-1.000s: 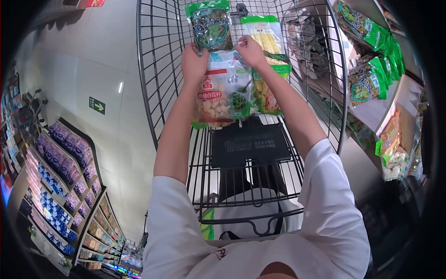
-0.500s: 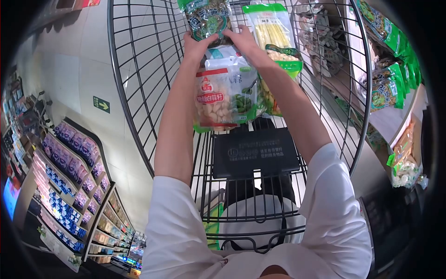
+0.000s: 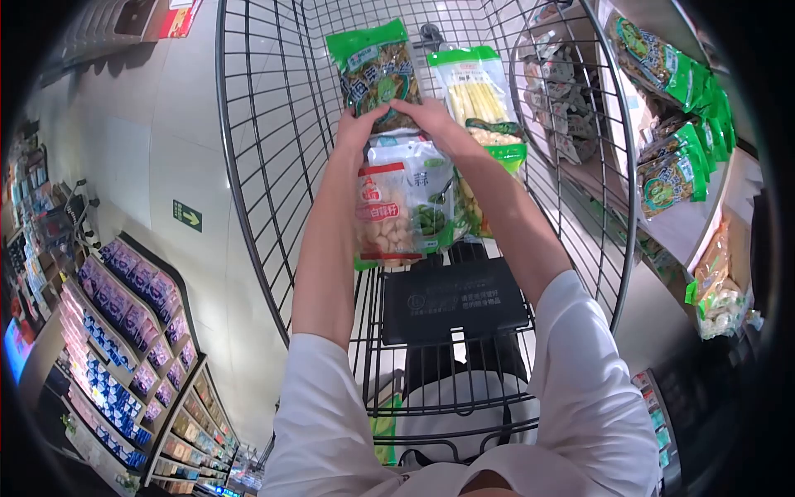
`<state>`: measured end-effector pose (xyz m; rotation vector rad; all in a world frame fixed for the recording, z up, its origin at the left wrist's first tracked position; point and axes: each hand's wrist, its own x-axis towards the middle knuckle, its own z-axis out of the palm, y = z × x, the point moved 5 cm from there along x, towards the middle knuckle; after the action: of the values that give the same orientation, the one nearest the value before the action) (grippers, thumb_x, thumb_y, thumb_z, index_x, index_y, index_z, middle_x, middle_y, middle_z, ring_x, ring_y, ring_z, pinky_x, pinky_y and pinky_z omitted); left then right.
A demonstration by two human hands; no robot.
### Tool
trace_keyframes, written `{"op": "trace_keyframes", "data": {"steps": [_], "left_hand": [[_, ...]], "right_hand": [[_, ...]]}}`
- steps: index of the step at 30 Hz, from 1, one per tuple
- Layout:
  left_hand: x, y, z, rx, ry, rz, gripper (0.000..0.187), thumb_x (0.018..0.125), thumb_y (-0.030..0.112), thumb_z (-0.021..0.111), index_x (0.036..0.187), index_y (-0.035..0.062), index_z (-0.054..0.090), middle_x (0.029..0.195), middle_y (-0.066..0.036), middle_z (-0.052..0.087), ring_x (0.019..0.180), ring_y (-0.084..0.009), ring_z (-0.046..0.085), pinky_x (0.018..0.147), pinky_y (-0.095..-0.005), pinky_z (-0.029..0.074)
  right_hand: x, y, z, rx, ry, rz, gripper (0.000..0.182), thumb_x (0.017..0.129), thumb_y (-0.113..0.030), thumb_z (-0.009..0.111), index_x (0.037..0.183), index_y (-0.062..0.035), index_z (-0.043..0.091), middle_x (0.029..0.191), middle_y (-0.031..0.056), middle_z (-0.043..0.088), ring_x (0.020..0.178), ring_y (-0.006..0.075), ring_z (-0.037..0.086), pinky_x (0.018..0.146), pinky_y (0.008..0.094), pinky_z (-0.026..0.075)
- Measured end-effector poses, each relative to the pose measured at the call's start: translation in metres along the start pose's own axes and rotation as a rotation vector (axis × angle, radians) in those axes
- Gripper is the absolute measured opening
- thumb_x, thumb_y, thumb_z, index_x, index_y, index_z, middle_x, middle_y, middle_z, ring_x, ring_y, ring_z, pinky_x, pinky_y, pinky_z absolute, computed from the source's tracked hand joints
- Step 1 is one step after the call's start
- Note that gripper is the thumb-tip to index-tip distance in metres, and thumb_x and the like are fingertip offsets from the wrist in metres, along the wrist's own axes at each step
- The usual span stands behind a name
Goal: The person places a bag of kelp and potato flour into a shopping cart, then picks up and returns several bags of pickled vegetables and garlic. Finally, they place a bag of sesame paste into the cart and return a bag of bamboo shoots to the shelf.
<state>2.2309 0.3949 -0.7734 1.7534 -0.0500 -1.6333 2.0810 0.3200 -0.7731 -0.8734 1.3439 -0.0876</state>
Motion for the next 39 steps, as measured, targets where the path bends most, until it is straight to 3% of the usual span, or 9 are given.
{"op": "trace_keyframes", "data": {"steps": [6, 10, 13, 16, 19, 28, 31, 36, 39], "left_hand": [[0.001, 0.001, -0.006, 0.148, 0.069, 0.042, 0.060, 0.077, 0.031, 0.085, 0.118, -0.0039, 0.059, 0.111, -0.012, 0.067, 0.101, -0.0210, 0.063, 0.090, -0.0332, 0.048], [0.032, -0.006, -0.019, 0.494, 0.253, 0.228, 0.068, 0.069, 0.038, 0.087, 0.116, -0.0043, 0.062, 0.107, -0.019, 0.071, 0.095, -0.0335, 0.069, 0.087, -0.0408, 0.052], [0.027, -0.009, -0.023, 0.925, 0.568, 0.440, 0.065, 0.069, 0.040, 0.086, 0.113, -0.0035, 0.063, 0.104, -0.020, 0.071, 0.094, -0.0348, 0.069, 0.088, -0.0417, 0.052], [0.034, -0.017, -0.031, 0.951, 0.454, 0.425, 0.062, 0.069, 0.033, 0.087, 0.112, -0.0044, 0.063, 0.102, -0.019, 0.071, 0.093, -0.0345, 0.069, 0.088, -0.0401, 0.052], [0.036, -0.018, -0.028, 0.513, 0.200, 0.251, 0.056, 0.069, 0.023, 0.087, 0.111, -0.0051, 0.062, 0.100, -0.016, 0.071, 0.091, -0.0312, 0.069, 0.086, -0.0375, 0.052], [0.014, -0.007, -0.028, 0.127, 0.233, 0.160, 0.051, 0.073, 0.012, 0.083, 0.113, -0.0075, 0.058, 0.105, -0.017, 0.070, 0.089, -0.0208, 0.068, 0.078, -0.0332, 0.053], [0.018, 0.003, -0.024, 0.118, 0.085, 0.035, 0.049, 0.077, 0.012, 0.081, 0.115, -0.0066, 0.058, 0.104, -0.018, 0.068, 0.091, -0.0225, 0.068, 0.081, -0.0354, 0.055], [-0.005, 0.033, -0.008, 0.135, -0.074, 0.103, 0.047, 0.073, 0.018, 0.083, 0.110, -0.0043, 0.064, 0.104, -0.012, 0.071, 0.090, -0.0186, 0.068, 0.080, -0.0312, 0.052], [-0.029, 0.060, 0.002, 0.145, -0.067, 0.231, 0.053, 0.077, 0.017, 0.081, 0.120, -0.0054, 0.059, 0.110, -0.012, 0.069, 0.093, -0.0190, 0.067, 0.084, -0.0322, 0.052]], "right_hand": [[0.004, 0.004, -0.007, -0.052, -0.028, 0.007, 0.048, 0.086, -0.031, 0.075, 0.118, 0.0040, 0.066, 0.103, 0.0090, 0.072, 0.085, 0.0139, 0.066, 0.073, 0.0296, 0.052], [0.017, 0.013, -0.009, -0.212, 0.113, -0.189, 0.054, 0.077, -0.045, 0.078, 0.108, -0.0004, 0.072, 0.096, 0.0205, 0.073, 0.091, 0.0301, 0.070, 0.084, 0.0379, 0.053], [0.022, 0.023, -0.006, -0.312, 0.120, -0.202, 0.055, 0.075, -0.043, 0.077, 0.109, 0.0002, 0.071, 0.097, 0.0215, 0.072, 0.093, 0.0321, 0.070, 0.086, 0.0388, 0.053], [0.018, 0.025, -0.007, -0.344, 0.206, -0.272, 0.055, 0.075, -0.038, 0.076, 0.115, -0.0007, 0.068, 0.102, 0.0220, 0.072, 0.096, 0.0326, 0.070, 0.088, 0.0393, 0.052], [0.028, 0.030, -0.004, -0.237, 0.186, -0.106, 0.056, 0.075, -0.033, 0.076, 0.118, 0.0008, 0.066, 0.106, 0.0225, 0.071, 0.101, 0.0321, 0.069, 0.091, 0.0382, 0.051], [0.023, 0.022, 0.004, 0.049, 0.207, -0.022, 0.076, 0.070, -0.028, 0.083, 0.127, 0.0085, 0.049, 0.118, 0.0224, 0.063, 0.107, 0.0307, 0.064, 0.092, 0.0370, 0.049], [0.029, 0.012, -0.010, -0.106, 0.323, -0.017, 0.084, 0.069, -0.028, 0.084, 0.132, 0.0098, 0.043, 0.124, 0.0225, 0.060, 0.110, 0.0290, 0.062, 0.090, 0.0364, 0.049], [0.003, -0.016, -0.017, 0.292, 0.126, 0.042, 0.031, 0.081, -0.023, 0.078, 0.095, 0.0030, 0.070, 0.088, 0.0104, 0.071, 0.075, 0.0183, 0.067, 0.070, 0.0304, 0.052], [-0.025, -0.045, -0.029, 0.223, 0.121, 0.062, 0.035, 0.080, -0.024, 0.080, 0.096, 0.0047, 0.069, 0.092, 0.0106, 0.071, 0.078, 0.0178, 0.066, 0.071, 0.0301, 0.052]]}}
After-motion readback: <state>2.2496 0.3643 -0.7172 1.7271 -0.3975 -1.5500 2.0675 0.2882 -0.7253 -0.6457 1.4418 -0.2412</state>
